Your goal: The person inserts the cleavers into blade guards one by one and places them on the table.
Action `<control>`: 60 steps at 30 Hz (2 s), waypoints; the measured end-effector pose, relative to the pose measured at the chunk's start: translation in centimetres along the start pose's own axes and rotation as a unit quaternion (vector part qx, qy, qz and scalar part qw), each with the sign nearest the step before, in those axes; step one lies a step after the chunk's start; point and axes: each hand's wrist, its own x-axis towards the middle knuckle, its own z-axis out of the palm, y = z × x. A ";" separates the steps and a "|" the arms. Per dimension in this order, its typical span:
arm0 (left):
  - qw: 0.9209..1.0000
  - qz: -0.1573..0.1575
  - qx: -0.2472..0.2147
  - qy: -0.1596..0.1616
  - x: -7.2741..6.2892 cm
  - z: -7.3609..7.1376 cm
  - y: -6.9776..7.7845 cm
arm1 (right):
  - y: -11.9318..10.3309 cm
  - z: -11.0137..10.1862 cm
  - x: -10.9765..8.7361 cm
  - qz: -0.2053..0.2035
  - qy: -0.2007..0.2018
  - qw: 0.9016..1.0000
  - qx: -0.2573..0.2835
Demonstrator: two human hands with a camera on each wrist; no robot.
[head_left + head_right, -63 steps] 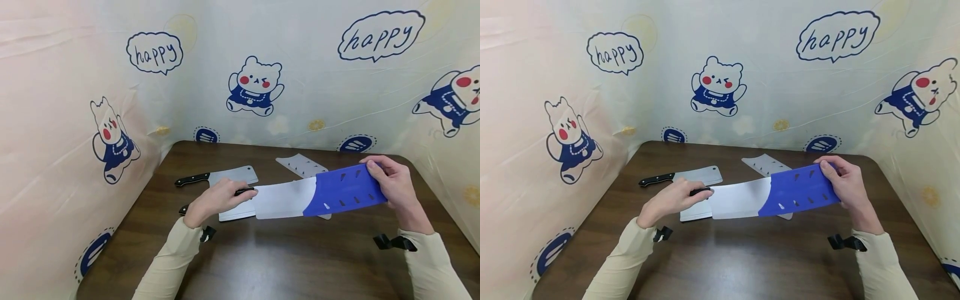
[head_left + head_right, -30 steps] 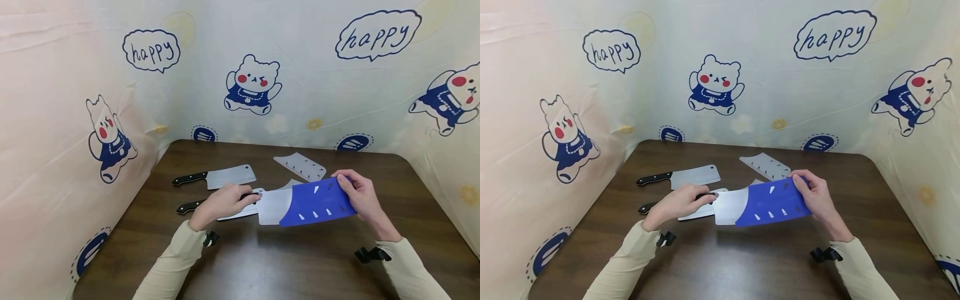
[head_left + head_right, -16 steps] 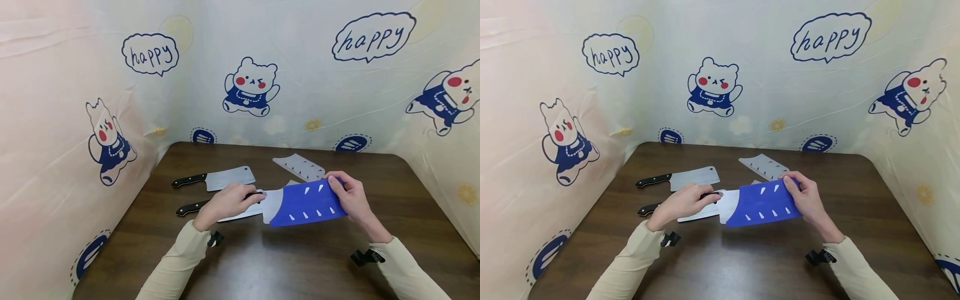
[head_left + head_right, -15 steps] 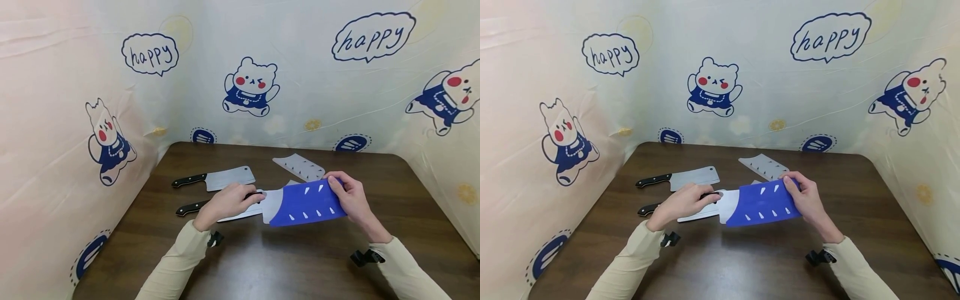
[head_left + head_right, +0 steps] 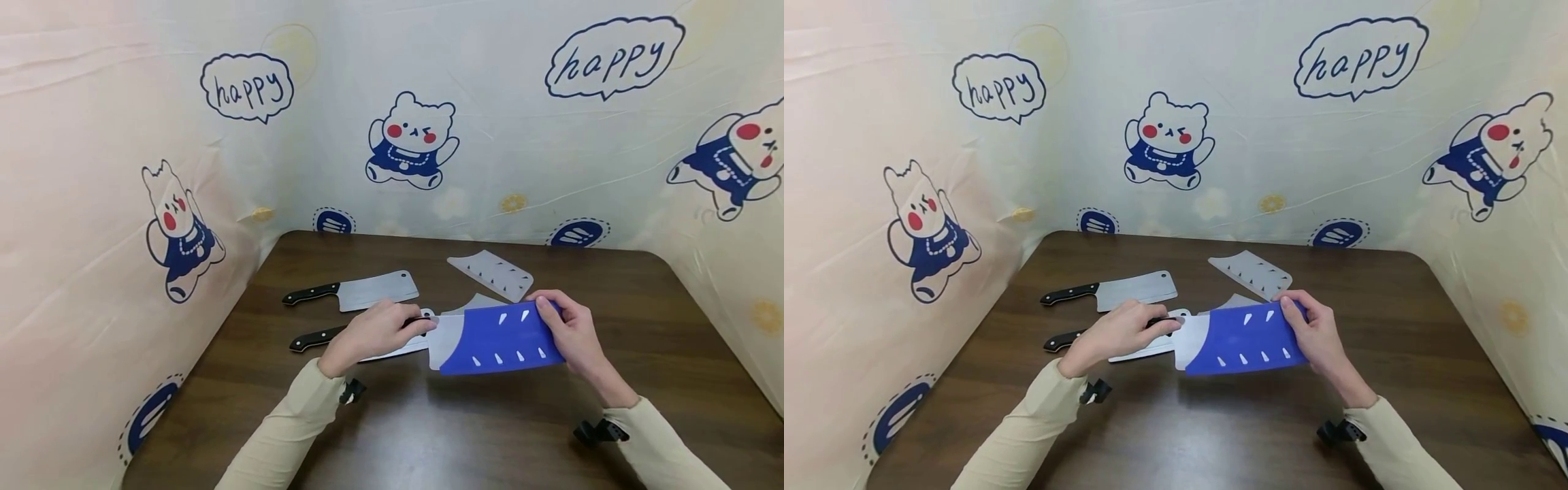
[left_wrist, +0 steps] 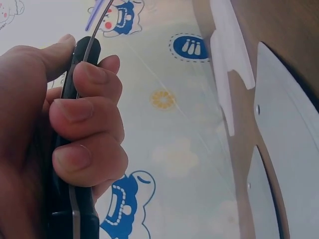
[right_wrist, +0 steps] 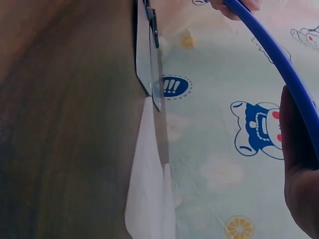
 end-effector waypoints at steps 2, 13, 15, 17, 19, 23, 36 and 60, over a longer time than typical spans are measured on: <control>1.000 -0.006 -0.005 -0.003 0.0 0.1 0.1 | 0.1 0.1 -0.2 0.000 0.002 1.000 0.000; 1.000 -0.009 -0.018 -0.010 0.5 1.2 0.7 | -0.2 1.1 -0.4 -0.002 -0.012 1.000 -0.008; 1.000 -0.007 -0.024 -0.012 0.5 1.2 0.8 | -0.4 0.8 -0.5 -0.003 -0.018 1.000 -0.020; 0.999 -0.004 -0.031 -0.017 0.6 1.2 0.9 | -0.7 0.4 -0.6 -0.004 -0.026 0.999 -0.041; 0.999 0.002 -0.034 -0.022 0.6 1.1 1.0 | -1.0 -0.1 -0.7 -0.001 -0.044 0.997 -0.061; 0.999 0.019 -0.034 -0.031 0.6 0.5 1.2 | -1.7 -1.1 -0.5 0.009 -0.090 0.991 -0.100; 0.998 0.035 0.004 -0.057 -0.4 -0.3 2.2 | -1.8 -2.6 -1.0 0.037 -0.173 0.974 -0.140; 0.989 -0.005 -0.010 -0.150 -0.7 3.4 1.9 | 3.6 -2.9 -1.0 -0.013 -0.309 0.944 -0.116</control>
